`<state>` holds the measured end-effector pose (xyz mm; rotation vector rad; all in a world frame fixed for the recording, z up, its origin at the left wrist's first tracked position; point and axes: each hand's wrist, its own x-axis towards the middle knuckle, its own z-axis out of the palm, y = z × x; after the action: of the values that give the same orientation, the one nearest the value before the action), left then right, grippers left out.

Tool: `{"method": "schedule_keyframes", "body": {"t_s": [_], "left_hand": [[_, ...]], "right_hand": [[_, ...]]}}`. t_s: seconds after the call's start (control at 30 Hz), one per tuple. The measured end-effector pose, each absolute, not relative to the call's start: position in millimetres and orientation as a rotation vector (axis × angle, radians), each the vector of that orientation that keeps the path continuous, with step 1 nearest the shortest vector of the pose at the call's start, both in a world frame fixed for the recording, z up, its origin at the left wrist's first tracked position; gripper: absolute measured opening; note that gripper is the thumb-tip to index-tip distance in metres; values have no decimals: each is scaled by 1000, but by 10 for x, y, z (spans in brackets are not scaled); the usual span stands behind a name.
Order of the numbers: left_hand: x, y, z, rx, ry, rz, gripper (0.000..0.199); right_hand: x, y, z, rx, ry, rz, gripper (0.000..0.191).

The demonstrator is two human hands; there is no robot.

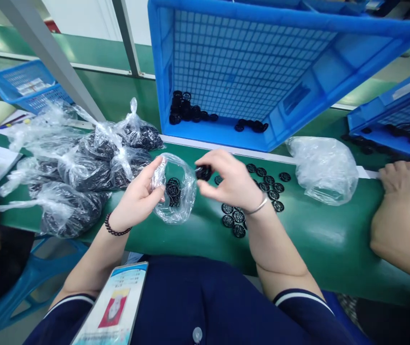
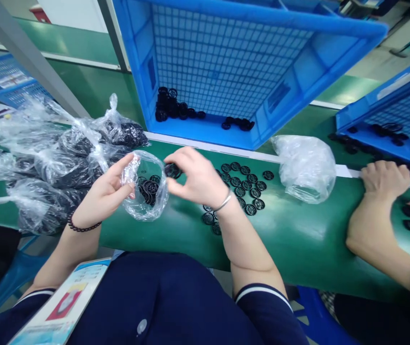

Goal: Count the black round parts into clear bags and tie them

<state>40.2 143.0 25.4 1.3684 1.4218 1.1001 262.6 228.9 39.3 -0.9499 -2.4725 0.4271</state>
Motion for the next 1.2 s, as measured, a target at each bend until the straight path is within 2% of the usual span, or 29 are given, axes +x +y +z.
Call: {"method": "schedule_keyframes", "body": {"t_s": [0.13,0.27,0.4,0.63,0.8,0.93,1.03,1.2], "left_hand": [[379,1422,249,1395,1419,1092,66],[268,1373,219,1396,1456,1109,67],[207,1358,195,1385,1489,1111,67],[224,1403,180,1430,1476,1082,68],[219,1394,166,1417,1494,1091,67],[225,1391,165,1403,1495,1088,68],[231,1393,177,1402,1503,1068,70],[271,1403,210,1406,1491,1046,70]], "right_hand": [[2460,2213,429,-857,-2558,398,38],[2929,2679,267,-1250,-2371,223,32],[3456,2993,-6,-1670,-2544,245,25],[3549,2963,-389,-1830,-2727,250,35],[3416,2895,-350,-1676,-2687,229,39],[3278,2814,-394,-1527,-2820,382,34],[3226,2780,-431,-1542,-2865,370,30],[2999,2489,-147,-1213,-2525,412,29]]}}
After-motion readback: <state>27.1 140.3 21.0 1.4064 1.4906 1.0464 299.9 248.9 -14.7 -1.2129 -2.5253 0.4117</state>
